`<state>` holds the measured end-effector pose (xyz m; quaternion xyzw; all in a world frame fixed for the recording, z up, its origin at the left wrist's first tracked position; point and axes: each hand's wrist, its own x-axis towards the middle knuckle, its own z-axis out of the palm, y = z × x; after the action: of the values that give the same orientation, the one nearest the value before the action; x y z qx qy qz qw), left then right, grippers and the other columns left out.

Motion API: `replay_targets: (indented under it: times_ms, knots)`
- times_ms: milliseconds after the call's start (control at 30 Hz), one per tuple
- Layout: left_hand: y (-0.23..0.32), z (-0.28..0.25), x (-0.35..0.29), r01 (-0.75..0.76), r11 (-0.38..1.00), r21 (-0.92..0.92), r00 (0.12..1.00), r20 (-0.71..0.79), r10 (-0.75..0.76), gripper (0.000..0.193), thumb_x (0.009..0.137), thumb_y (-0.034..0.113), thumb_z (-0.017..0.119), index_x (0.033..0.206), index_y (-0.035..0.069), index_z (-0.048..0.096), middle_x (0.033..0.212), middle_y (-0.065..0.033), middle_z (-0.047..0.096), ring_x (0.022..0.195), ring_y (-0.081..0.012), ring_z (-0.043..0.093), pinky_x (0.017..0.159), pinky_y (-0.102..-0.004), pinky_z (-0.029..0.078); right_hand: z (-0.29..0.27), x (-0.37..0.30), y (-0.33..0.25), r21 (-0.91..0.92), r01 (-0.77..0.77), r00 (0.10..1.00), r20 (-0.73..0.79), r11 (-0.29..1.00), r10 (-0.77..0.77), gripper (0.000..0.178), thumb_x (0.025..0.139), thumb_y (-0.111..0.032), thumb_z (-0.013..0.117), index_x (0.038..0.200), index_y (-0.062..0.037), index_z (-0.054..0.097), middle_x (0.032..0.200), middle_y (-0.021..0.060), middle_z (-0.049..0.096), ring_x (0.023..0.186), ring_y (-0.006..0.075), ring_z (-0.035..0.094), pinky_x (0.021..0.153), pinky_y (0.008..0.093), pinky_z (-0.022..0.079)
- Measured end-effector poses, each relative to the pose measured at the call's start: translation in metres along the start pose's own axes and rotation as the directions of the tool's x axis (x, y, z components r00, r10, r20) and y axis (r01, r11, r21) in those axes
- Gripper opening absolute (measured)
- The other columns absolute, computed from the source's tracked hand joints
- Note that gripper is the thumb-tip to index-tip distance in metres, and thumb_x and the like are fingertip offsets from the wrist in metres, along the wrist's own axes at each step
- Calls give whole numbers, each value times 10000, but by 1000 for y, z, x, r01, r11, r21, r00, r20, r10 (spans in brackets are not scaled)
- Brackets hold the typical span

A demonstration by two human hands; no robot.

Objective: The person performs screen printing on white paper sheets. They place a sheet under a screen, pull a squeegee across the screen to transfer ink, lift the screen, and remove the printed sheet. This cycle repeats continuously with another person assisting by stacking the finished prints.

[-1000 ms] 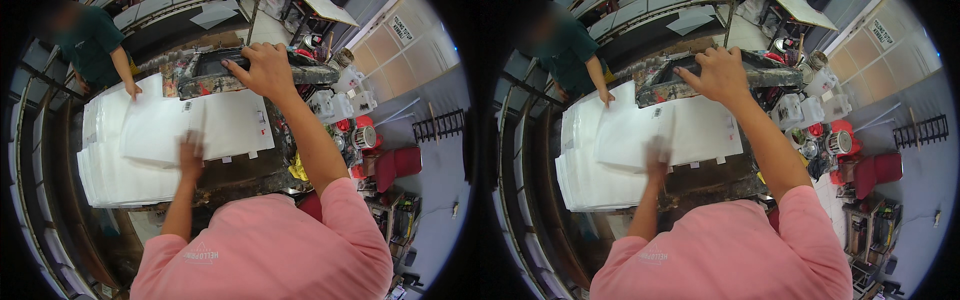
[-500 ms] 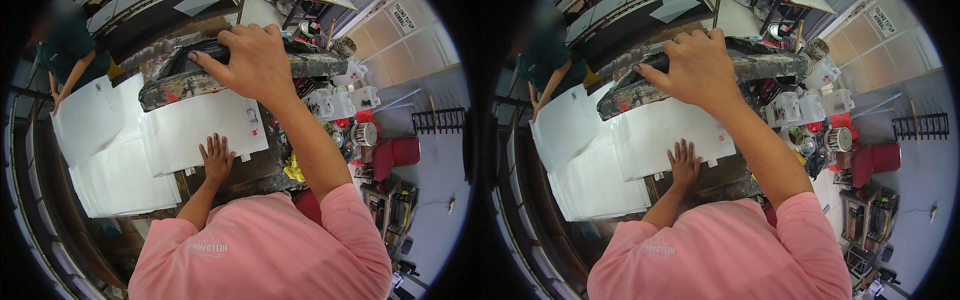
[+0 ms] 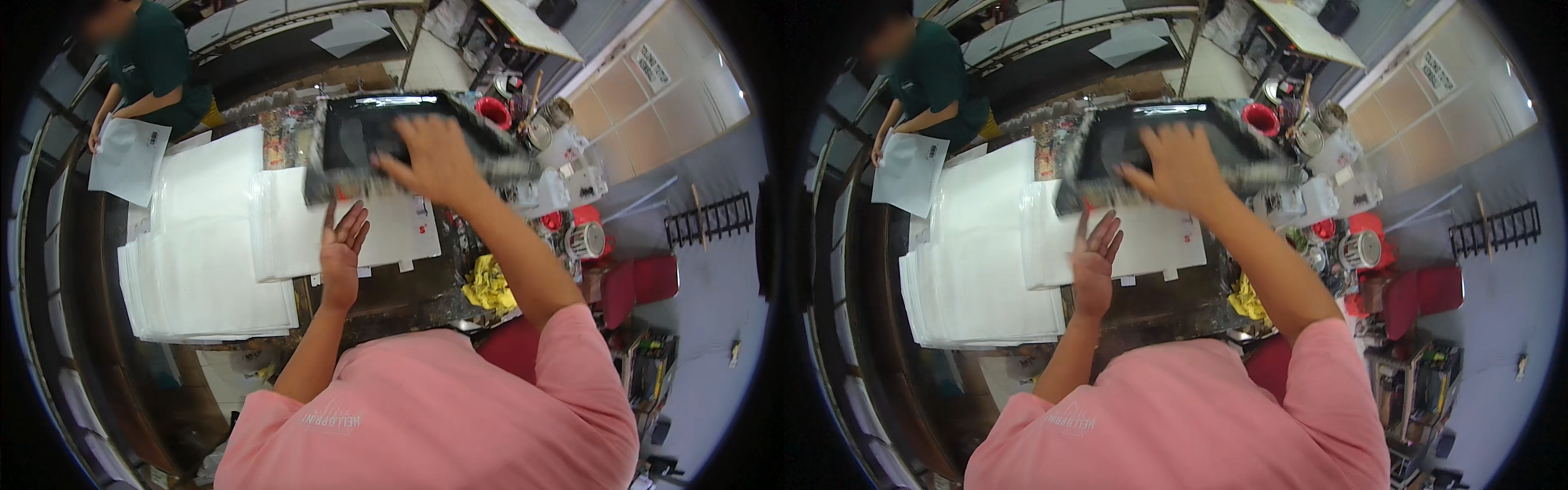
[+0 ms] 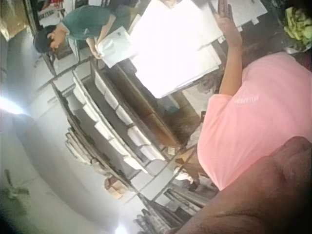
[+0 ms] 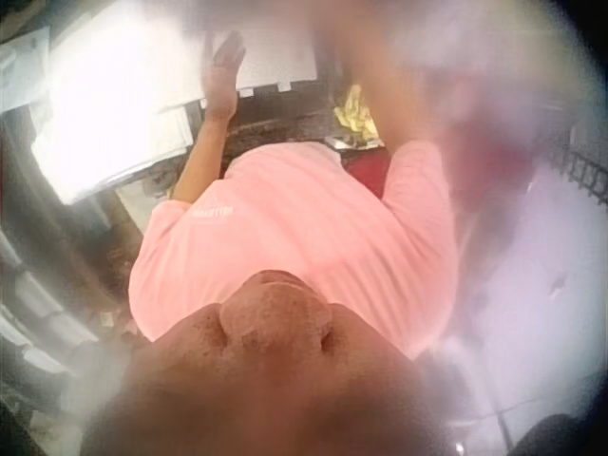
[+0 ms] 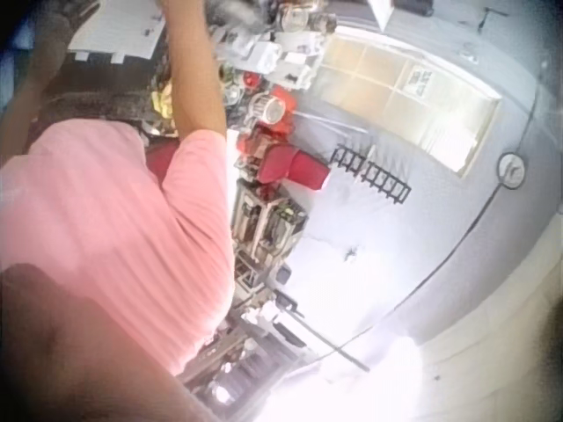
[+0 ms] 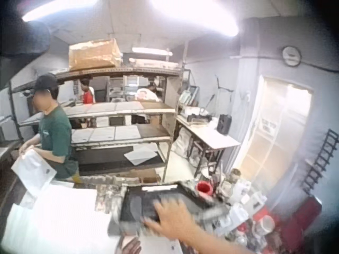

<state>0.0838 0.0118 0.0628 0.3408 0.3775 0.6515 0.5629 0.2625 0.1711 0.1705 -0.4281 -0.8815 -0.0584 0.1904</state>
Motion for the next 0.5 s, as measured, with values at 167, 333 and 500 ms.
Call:
replay_targets:
  times_ms: [167, 333, 500]
  knots:
    - [-33, -42, -38, 419, 722, -551, 712, -294, -638, 1280, 908, 945, 464, 1639, -80, 229, 1482, -291, 544, 1469, -400, 512, 1229, -538, 451, 86, -85, 12, 162, -42, 881, 472, 986, -40, 483, 856, -178, 776, 1312, -63, 669, 1255, 154, 666, 1236, 389, 606, 982, 536, 507]
    - [-93, -85, -53, 509, 762, -401, 749, -229, -621, 1219, 951, 916, 424, 1644, -64, 210, 1460, -309, 547, 1356, -410, 609, 1195, -495, 492, 175, -48, 43, 234, -120, 971, 232, 965, 65, 473, 821, -49, 713, 1291, -100, 726, 1306, 118, 697, 1276, 350, 607, 1073, 519, 452]
    - [-92, -77, -54, 569, 742, -354, 618, -412, -670, 1122, 1012, 852, 399, 1638, -60, 208, 1382, -298, 583, 1262, -390, 660, 1124, -502, 553, 249, 52, 98, 168, -111, 984, 159, 979, 84, 449, 866, -74, 706, 1311, -132, 724, 1298, 83, 721, 1256, 300, 648, 1091, 553, 416]
